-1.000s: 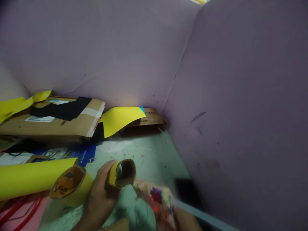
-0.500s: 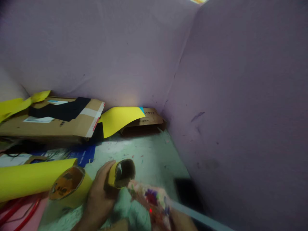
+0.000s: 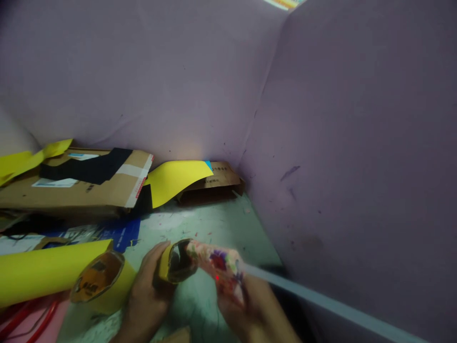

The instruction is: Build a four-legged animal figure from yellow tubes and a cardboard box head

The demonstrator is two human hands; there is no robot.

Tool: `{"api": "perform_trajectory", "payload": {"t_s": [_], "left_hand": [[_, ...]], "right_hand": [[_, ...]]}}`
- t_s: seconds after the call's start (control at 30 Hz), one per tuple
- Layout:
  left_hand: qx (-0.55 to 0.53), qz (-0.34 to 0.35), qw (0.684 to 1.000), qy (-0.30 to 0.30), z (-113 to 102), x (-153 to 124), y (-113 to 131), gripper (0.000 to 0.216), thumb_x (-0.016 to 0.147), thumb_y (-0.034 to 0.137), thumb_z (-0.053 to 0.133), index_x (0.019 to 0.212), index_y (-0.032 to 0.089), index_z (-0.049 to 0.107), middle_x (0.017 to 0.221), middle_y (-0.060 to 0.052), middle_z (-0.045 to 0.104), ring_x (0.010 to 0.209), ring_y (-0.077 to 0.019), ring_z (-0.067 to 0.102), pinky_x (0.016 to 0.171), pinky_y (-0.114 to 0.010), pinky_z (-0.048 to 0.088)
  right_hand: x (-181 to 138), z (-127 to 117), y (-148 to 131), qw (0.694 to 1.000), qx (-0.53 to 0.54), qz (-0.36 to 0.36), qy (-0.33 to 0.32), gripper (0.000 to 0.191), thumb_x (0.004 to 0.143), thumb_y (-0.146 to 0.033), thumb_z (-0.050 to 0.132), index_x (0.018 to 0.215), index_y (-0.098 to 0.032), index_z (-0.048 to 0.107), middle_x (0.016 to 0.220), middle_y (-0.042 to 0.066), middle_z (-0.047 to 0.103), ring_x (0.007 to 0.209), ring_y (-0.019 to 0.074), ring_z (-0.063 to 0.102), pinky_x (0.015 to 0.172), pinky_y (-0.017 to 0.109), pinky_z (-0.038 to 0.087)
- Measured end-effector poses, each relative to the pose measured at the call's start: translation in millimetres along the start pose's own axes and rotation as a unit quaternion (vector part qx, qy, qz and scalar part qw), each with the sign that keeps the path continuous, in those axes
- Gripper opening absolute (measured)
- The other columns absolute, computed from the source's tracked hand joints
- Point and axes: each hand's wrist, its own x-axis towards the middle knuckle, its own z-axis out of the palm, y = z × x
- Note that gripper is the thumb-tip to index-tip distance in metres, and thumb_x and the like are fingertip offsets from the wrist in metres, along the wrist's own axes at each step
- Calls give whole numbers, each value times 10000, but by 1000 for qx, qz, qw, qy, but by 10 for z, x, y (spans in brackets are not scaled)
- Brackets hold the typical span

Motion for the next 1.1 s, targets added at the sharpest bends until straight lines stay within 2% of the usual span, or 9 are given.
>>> {"api": "perform_trajectory", "payload": {"t_s": [0.1,0.27,0.37,0.5,0.57,0.87,0.97,1.1], "left_hand": [[8,4,1000,4,1,0,1,377,890,218,512,1266,197,493,1210,-126,644,1119,-244,642,958,-422,550],[14,16,1000,12,9,5,5,383,883,210,500,1266,199,488,1206,-127,647,1118,-243,642,947,-421,559],[16,19,1000,13,2,14,19,379,886,203,489,1265,199,485,1206,-127,647,1121,-235,641,956,-413,555],[24,24,999,8,-11,19,38,381,884,199,493,1264,197,483,1202,-127,651,1114,-231,647,951,-398,559],[29,23,999,9,-12,17,41,379,882,194,491,1262,197,484,1200,-128,653,1116,-233,647,952,-402,560],[25,23,999,11,-11,25,35,377,887,218,503,1263,189,487,1196,-137,655,1114,-243,650,935,-403,569],[18,23,1000,9,-15,24,38,380,886,243,519,1262,193,488,1200,-137,656,1112,-247,651,930,-413,572],[8,16,1000,7,-15,21,40,379,877,223,515,1254,197,497,1196,-131,659,1108,-249,652,928,-422,574]], "right_hand": [[77,26,20,1000,-7,-18,-22,443,793,-415,685,1186,-211,699,1112,89,708,1056,331,616,947,408,486],[142,46,114,997,6,-28,-70,464,848,-380,633,1286,-226,647,1133,74,696,962,284,627,937,381,476],[158,52,136,996,20,-36,-82,474,872,-369,623,1330,-248,618,1256,82,668,1084,307,620,993,404,460],[158,53,132,994,26,-33,-104,486,906,-368,583,1378,-252,576,1382,95,602,1300,331,514,1129,465,346],[152,51,128,995,18,-31,-96,476,906,-378,578,1364,-248,589,1377,100,604,1317,332,503,1137,473,339],[152,-7,126,997,-14,-13,-73,407,898,-433,588,1240,-227,663,1178,99,693,1139,329,620,1014,430,482],[132,-59,216,998,-14,-15,-66,415,876,-459,612,1214,-231,684,1206,108,695,1131,335,626,1020,463,476],[78,-101,290,999,9,20,-24,539,854,-490,644,1329,-239,613,1350,128,632,1283,372,538,1087,524,405]]}}
